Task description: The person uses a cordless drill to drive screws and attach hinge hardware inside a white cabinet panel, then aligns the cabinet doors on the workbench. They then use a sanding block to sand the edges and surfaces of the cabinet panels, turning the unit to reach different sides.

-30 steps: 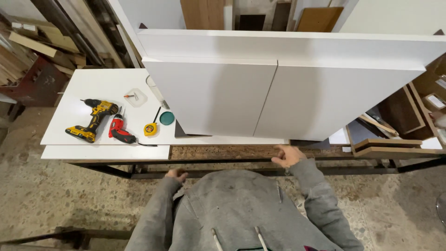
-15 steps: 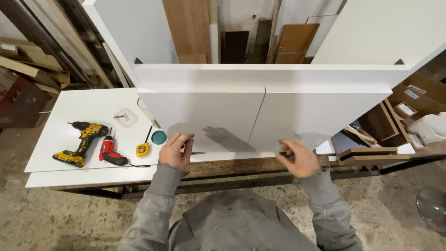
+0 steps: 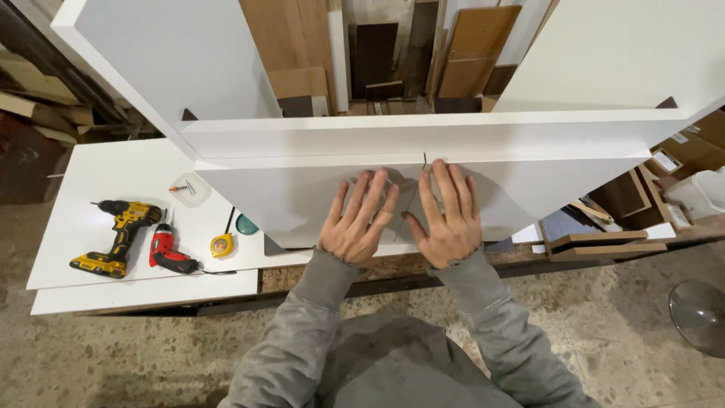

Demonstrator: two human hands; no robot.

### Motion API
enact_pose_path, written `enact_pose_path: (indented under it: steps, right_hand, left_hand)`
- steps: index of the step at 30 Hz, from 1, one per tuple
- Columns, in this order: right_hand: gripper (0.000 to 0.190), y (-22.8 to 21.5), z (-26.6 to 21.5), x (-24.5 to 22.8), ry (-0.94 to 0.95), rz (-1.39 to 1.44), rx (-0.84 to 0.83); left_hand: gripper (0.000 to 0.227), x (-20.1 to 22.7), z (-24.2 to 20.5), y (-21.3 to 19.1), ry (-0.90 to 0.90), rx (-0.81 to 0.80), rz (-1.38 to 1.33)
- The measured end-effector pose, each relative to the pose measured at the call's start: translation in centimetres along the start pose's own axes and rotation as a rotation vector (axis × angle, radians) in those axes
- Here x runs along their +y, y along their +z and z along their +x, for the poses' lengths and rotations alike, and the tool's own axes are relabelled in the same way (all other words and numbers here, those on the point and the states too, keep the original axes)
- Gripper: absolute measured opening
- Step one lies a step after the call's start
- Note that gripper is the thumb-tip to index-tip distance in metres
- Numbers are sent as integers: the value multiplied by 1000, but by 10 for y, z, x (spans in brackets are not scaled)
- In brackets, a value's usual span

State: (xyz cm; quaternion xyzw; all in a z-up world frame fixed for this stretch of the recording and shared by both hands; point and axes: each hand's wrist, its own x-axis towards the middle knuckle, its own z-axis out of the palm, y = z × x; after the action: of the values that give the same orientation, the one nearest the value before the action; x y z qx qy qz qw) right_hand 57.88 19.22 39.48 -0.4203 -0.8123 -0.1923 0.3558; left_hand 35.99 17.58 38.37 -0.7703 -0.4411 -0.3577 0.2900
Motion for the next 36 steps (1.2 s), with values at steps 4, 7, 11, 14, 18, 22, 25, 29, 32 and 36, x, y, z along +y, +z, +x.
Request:
enact_pose_path:
  steps: [4,7,11,14,18,22,25,29,32,36]
  right_hand:
    - [83,11,-12,16,12,-109,-56]
    - [82,13,-24,36,27,-171,-33]
    - [84,15,-46,71,75,-234,-24]
    - [87,12,-59,95,131,-282,-6]
    - [95,1,-71,128,272,-299,31]
    - [103,-23,-68,130,480,-244,96]
    - [108,-12,-71,135,568,-226,123]
    - [107,22,-39,75,291,-187,295]
    - [97,28,-16,-6,-28,-62,105]
    - [69,15,-30,-51,-216,176,-14]
  left_hand:
    - [57,-6,-3,14,41,-33,122]
    - [56,-16,-8,17,44,-33,112]
    - [60,-27,-20,27,72,-52,169]
    - [63,-33,-30,30,63,-103,224]
    - [61,-41,-41,27,28,-110,225]
    - [68,-56,-60,23,-7,-144,297]
    - [64,-59,-67,20,-57,-112,204]
    - [61,-45,-69,11,-96,-94,134]
    - [61,-34,-72,7,-130,-118,-29]
    - [55,-19,-82,-4,-178,-160,-131]
